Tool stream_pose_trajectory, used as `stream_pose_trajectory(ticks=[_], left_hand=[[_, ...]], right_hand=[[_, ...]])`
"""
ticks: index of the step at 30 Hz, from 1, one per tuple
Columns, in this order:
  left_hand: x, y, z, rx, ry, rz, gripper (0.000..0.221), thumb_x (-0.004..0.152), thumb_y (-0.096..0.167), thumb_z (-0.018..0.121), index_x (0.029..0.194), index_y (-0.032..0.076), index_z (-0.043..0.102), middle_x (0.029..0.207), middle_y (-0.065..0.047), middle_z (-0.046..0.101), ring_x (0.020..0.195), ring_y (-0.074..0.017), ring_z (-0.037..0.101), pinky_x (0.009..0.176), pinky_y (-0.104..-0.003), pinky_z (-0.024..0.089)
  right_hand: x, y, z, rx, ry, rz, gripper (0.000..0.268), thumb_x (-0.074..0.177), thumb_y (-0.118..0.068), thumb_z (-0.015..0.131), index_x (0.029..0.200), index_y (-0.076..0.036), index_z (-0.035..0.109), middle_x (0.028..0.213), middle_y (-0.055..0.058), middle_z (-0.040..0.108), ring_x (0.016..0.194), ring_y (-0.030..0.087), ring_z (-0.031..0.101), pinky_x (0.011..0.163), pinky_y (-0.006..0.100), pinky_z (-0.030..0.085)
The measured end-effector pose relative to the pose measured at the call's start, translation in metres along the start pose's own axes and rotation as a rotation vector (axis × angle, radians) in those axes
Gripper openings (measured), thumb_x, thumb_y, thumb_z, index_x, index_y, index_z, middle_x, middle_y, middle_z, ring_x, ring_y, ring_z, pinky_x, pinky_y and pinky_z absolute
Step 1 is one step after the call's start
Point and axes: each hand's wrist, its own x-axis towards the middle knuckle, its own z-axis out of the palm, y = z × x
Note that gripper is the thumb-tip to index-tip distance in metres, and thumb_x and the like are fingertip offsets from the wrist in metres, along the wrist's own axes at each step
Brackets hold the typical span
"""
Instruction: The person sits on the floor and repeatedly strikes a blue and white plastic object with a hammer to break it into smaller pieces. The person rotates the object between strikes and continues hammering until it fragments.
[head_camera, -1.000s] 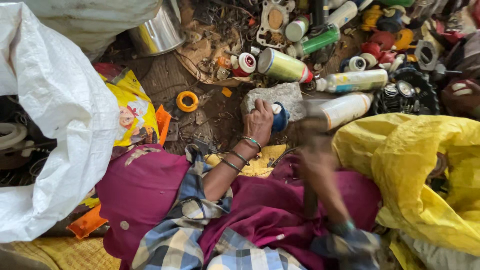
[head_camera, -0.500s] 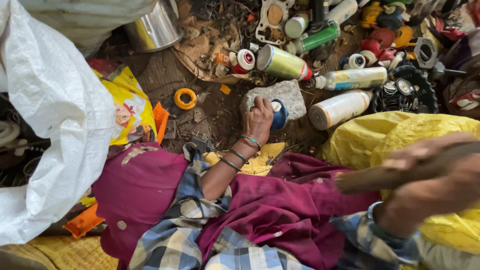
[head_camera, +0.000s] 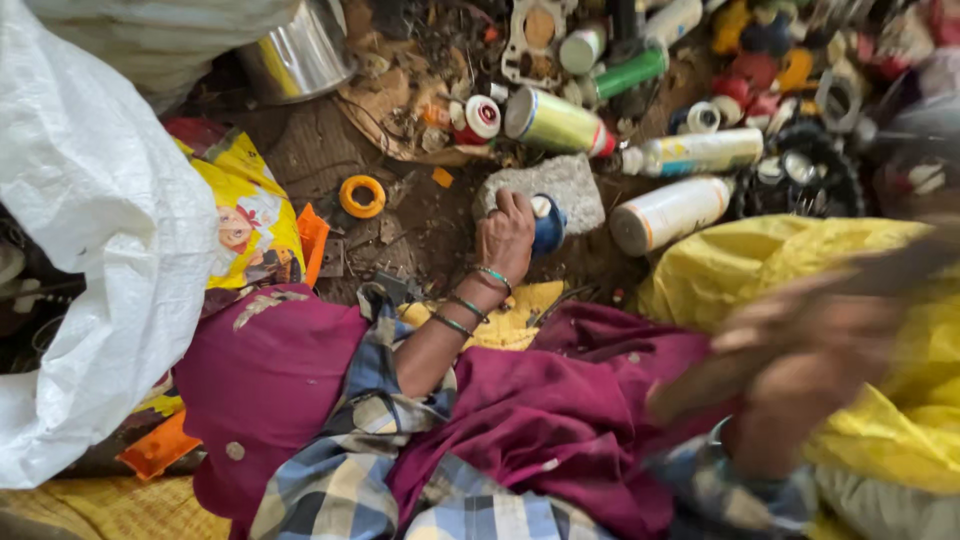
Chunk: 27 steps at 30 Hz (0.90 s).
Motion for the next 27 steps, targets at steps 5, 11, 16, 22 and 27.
stream_pose_trajectory(ticks=[5, 11, 16, 22, 27], left_hand=[[0.002, 0.002, -0.006, 0.001, -0.052, 0.003, 0.017, 0.087, 0.006, 0.064, 0.102, 0.003, 0.055, 0.100, -0.014, 0.057, 0.067, -0.0203, 0.070, 0.057, -0.033, 0.057], [0.002, 0.002, -0.011, -0.075, -0.039, 0.011, 0.018, 0.086, 0.006, 0.063, 0.102, 0.004, 0.056, 0.097, -0.014, 0.056, 0.066, -0.0224, 0.070, 0.057, -0.033, 0.057], [0.000, 0.000, -0.006, -0.059, -0.046, 0.015, 0.016, 0.089, 0.006, 0.063, 0.102, 0.001, 0.055, 0.097, -0.016, 0.056, 0.063, -0.0228, 0.069, 0.054, -0.034, 0.056], [0.004, -0.002, -0.001, -0.061, -0.035, -0.001, 0.014, 0.088, 0.005, 0.062, 0.099, 0.004, 0.054, 0.099, -0.014, 0.056, 0.064, -0.0217, 0.069, 0.055, -0.034, 0.056], [0.003, 0.000, 0.002, 0.000, -0.048, -0.005, 0.011, 0.090, 0.007, 0.061, 0.098, 0.005, 0.054, 0.096, -0.013, 0.056, 0.065, -0.0208, 0.069, 0.055, -0.034, 0.056]], right_hand=[[0.016, 0.041, 0.037, -0.139, -0.049, 0.033, 0.019, 0.105, -0.026, 0.058, 0.112, -0.009, 0.059, 0.080, 0.008, 0.062, 0.070, 0.022, 0.060, 0.061, 0.039, 0.051], [0.002, 0.104, 0.103, -0.884, -0.064, 0.285, 0.029, 0.101, -0.030, 0.058, 0.113, -0.004, 0.054, 0.070, 0.004, 0.061, 0.058, 0.018, 0.057, 0.051, 0.034, 0.049], [-0.020, 0.035, 0.067, -0.860, 0.303, 0.287, 0.033, 0.107, -0.038, 0.055, 0.119, -0.008, 0.051, 0.090, 0.006, 0.060, 0.065, 0.014, 0.061, 0.053, 0.027, 0.053], [0.008, -0.008, 0.040, 0.068, -0.004, -0.011, 0.029, 0.105, -0.034, 0.055, 0.117, -0.007, 0.053, 0.082, 0.005, 0.060, 0.060, 0.014, 0.059, 0.049, 0.028, 0.050], [0.016, 0.078, 0.113, -0.541, -0.102, 0.190, 0.026, 0.103, -0.030, 0.056, 0.115, -0.007, 0.055, 0.075, 0.004, 0.060, 0.055, 0.014, 0.057, 0.047, 0.029, 0.048]])
